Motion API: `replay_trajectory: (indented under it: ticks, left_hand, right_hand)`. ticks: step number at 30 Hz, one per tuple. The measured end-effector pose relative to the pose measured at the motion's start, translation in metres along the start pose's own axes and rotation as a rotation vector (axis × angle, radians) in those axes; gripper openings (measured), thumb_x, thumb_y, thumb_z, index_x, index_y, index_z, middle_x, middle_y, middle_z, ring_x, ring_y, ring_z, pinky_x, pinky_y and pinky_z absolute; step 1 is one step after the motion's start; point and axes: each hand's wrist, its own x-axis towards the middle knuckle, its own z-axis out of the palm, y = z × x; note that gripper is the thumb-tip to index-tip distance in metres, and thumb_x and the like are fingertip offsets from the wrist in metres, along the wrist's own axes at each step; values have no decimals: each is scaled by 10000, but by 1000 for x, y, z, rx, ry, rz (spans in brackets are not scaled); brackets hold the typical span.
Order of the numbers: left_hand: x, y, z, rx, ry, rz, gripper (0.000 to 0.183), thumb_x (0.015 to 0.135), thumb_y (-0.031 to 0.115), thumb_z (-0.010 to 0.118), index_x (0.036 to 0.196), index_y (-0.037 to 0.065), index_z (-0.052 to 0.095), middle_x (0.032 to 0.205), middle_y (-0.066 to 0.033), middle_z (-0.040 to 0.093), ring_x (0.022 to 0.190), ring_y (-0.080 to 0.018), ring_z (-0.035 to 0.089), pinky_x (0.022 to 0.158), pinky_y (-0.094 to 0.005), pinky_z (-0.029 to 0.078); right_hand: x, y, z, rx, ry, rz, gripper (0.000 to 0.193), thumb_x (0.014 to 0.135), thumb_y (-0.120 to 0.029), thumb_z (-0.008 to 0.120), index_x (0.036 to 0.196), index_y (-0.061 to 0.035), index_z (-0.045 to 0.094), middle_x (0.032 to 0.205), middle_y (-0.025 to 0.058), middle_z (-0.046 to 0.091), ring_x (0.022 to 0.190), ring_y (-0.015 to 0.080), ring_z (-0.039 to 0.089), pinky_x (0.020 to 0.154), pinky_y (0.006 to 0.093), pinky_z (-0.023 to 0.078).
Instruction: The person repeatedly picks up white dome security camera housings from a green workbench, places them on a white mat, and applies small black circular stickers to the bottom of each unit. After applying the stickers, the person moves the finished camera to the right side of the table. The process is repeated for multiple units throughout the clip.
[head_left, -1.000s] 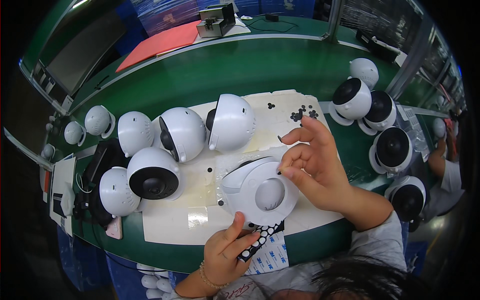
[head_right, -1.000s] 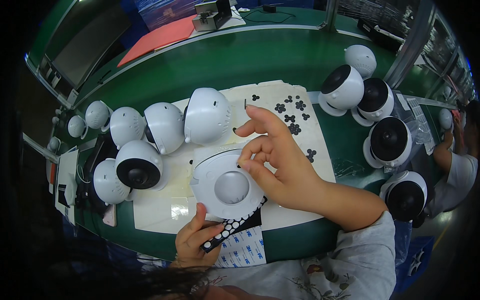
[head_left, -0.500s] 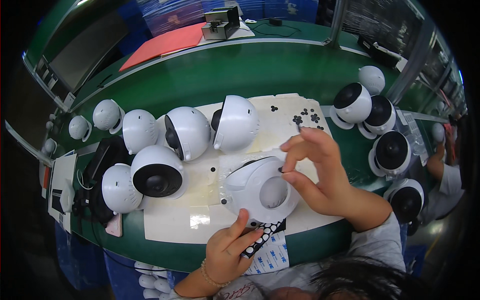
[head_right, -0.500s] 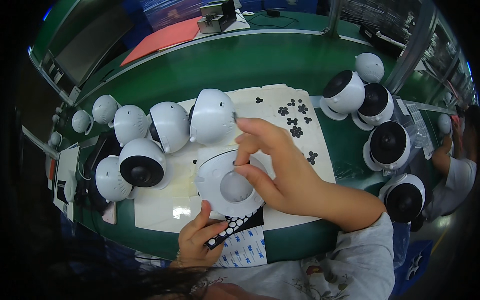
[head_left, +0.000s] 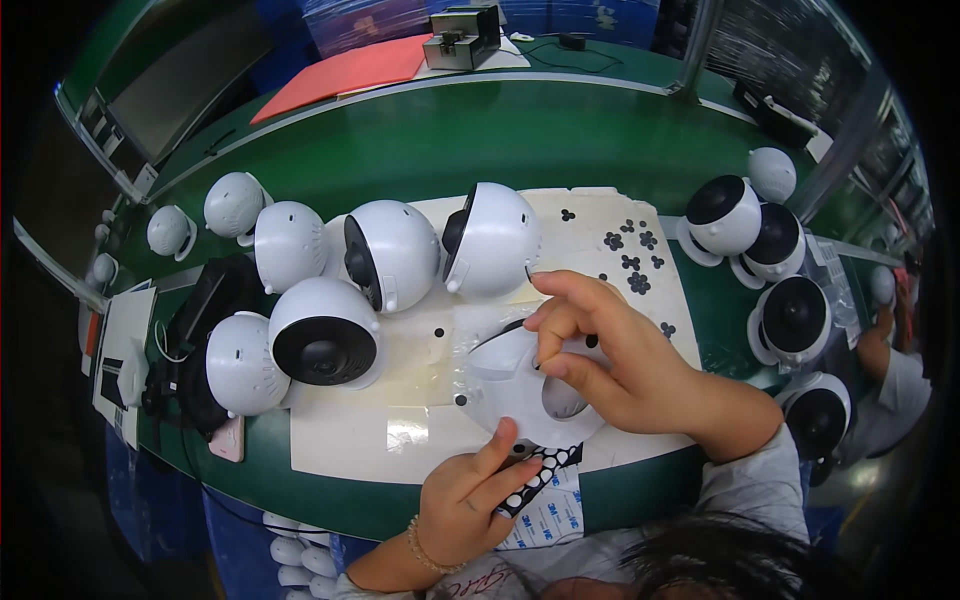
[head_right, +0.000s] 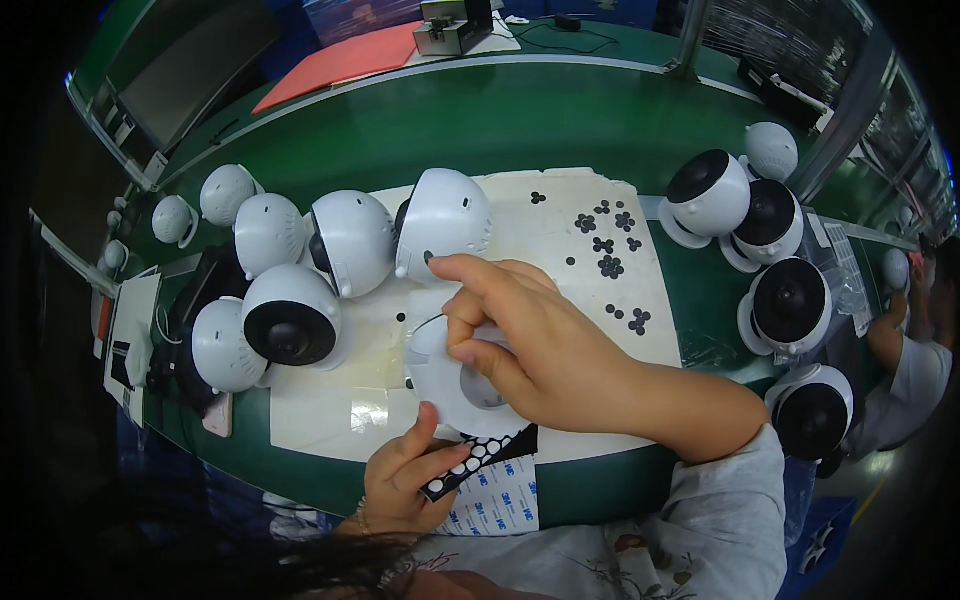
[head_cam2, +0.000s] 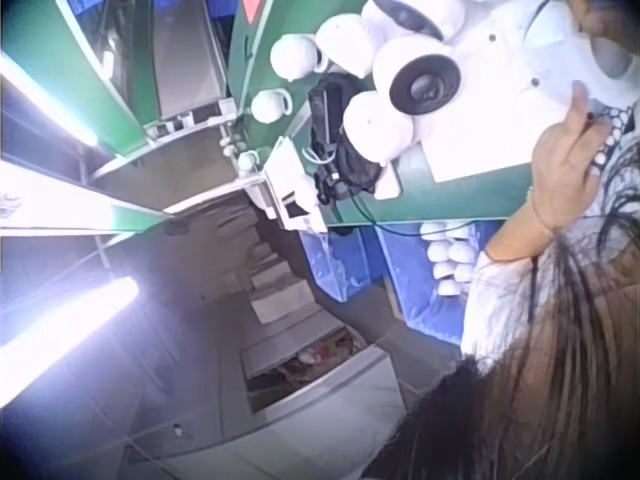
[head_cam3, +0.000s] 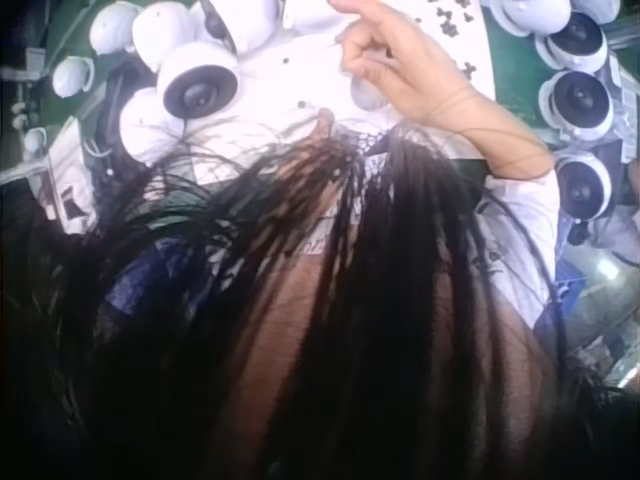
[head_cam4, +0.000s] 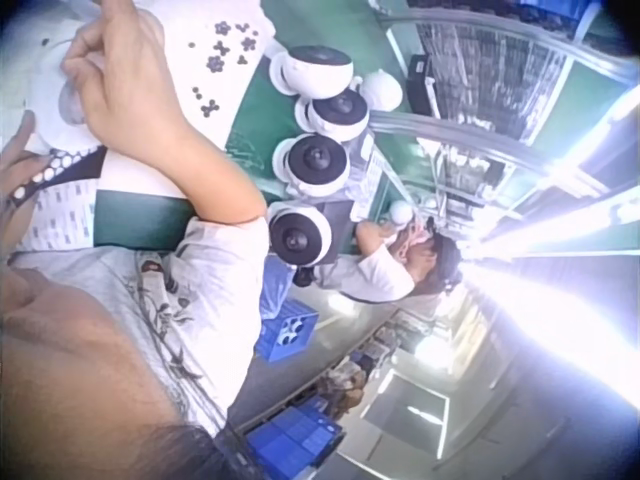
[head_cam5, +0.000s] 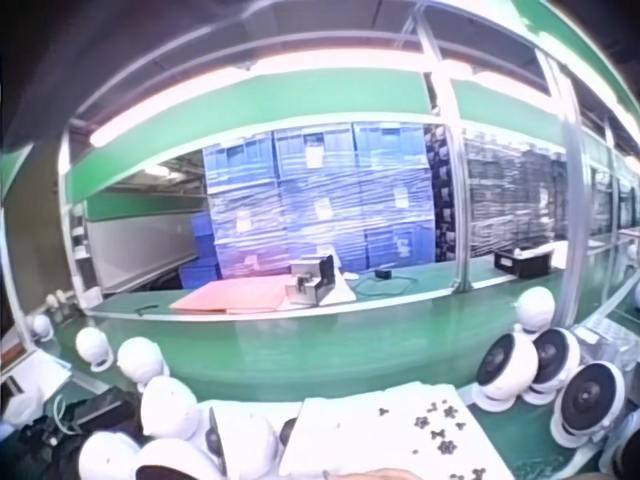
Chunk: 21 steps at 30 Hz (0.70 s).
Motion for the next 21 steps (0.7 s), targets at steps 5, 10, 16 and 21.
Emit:
replay_trajectory:
  ticks: [5, 10, 16, 21]
  left_hand:
    - [4, 2, -1, 35, -5, 12, 402, 557, 4, 612, 950, 82, 640, 1257, -179, 466, 658, -216, 582, 586, -279, 465]
    - [2, 0, 0, 28, -4, 4, 387, 563, 6, 611, 943, 77, 637, 1257, -176, 467, 639, -219, 571, 579, -278, 459]
    - [4, 2, -2, -25, -17, -51, 364, 579, 5, 618, 936, 76, 637, 1251, -176, 473, 620, -216, 561, 572, -282, 455]
    - [2, -2, 4, -33, 11, -41, 341, 600, 14, 625, 935, 74, 638, 1247, -179, 476, 624, -210, 563, 574, -275, 456]
  right_hand:
    - [-3, -2, 1, -85, 21, -17, 614, 758, 33, 576, 1283, -9, 259, 814, 66, 534, 923, 218, 546, 931, 390, 347]
    - [-15, -16, 0, -569, 185, -260, 394, 713, -73, 649, 1087, -75, 526, 993, 65, 550, 1045, 297, 495, 944, 448, 296]
    - [-45, -10, 11, -329, 155, -92, 97, 713, -108, 663, 793, -121, 611, 1268, 124, 384, 1264, 394, 204, 982, 430, 234]
    - [-47, -10, 14, -276, -7, -30, 70, 789, -162, 606, 791, -98, 579, 1332, 171, 309, 1294, 397, 140, 1018, 462, 130]
